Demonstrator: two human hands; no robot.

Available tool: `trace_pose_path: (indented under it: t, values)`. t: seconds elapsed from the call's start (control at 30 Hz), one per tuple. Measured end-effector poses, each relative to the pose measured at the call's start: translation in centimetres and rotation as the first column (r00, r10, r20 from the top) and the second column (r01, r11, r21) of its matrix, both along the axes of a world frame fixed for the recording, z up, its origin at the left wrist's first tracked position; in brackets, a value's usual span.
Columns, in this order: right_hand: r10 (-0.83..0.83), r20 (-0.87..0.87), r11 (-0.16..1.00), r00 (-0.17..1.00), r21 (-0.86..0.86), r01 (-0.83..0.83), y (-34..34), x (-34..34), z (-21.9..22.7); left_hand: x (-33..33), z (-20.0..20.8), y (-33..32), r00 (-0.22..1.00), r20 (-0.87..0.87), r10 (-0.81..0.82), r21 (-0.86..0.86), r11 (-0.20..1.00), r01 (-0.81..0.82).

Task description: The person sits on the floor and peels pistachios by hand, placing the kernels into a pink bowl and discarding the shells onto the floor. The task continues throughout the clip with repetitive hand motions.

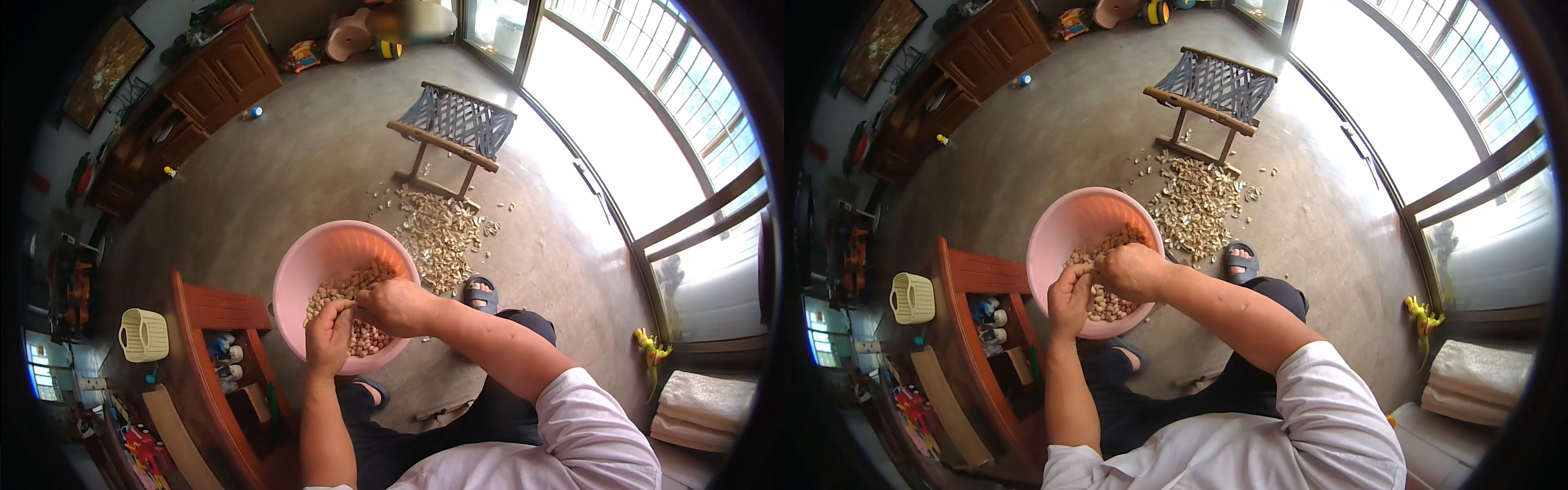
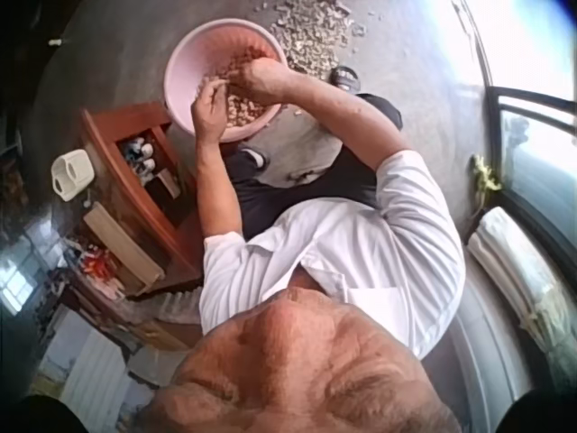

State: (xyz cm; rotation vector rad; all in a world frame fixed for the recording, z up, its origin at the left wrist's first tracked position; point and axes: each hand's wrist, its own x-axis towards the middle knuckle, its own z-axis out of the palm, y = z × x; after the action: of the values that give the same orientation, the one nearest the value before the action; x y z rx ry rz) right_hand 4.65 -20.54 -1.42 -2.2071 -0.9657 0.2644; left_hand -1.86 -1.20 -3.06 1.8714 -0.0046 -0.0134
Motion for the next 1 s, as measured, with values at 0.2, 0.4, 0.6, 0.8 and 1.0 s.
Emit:
trace_pose_path:
  t: [0.2, 0.4, 0.6, 0.8, 1.0]
  values:
    - [0.032, -0.008, 0.997, 0.999, 0.071, -0.031, -0.4, -0.1, -0.3, 0.2, 0.3, 0.2, 0.997, -0.045, -0.06, -0.101, 0.993, 0.055]
    - [0.029, -0.038, 0.949, 0.999, 0.315, -0.016, -0.2, -0.2, -0.5, -0.1, -0.2, -0.8, 0.991, 0.122, 0.049, 0.007, 0.999, -0.05]
    - [-0.009, -0.209, 0.878, 0.978, 0.467, 0.108, 0.4, -0.2, 0.0, -0.1, -0.2, -1.0, 0.968, 0.215, 0.126, -0.038, 0.992, -0.12]
    - [0.119, -0.519, 0.898, 0.846, 0.421, 0.132, -0.2, 0.7, 1.9, 0.0, 0.5, -0.1, 0.976, 0.171, 0.138, -0.085, 0.989, -0.125]
    - [0.112, -0.216, 0.941, 0.97, 0.336, -0.034, -0.7, 1.2, 1.5, 0.6, 1.2, 0.6, 0.911, 0.412, 0.015, 0.183, 0.978, -0.099]
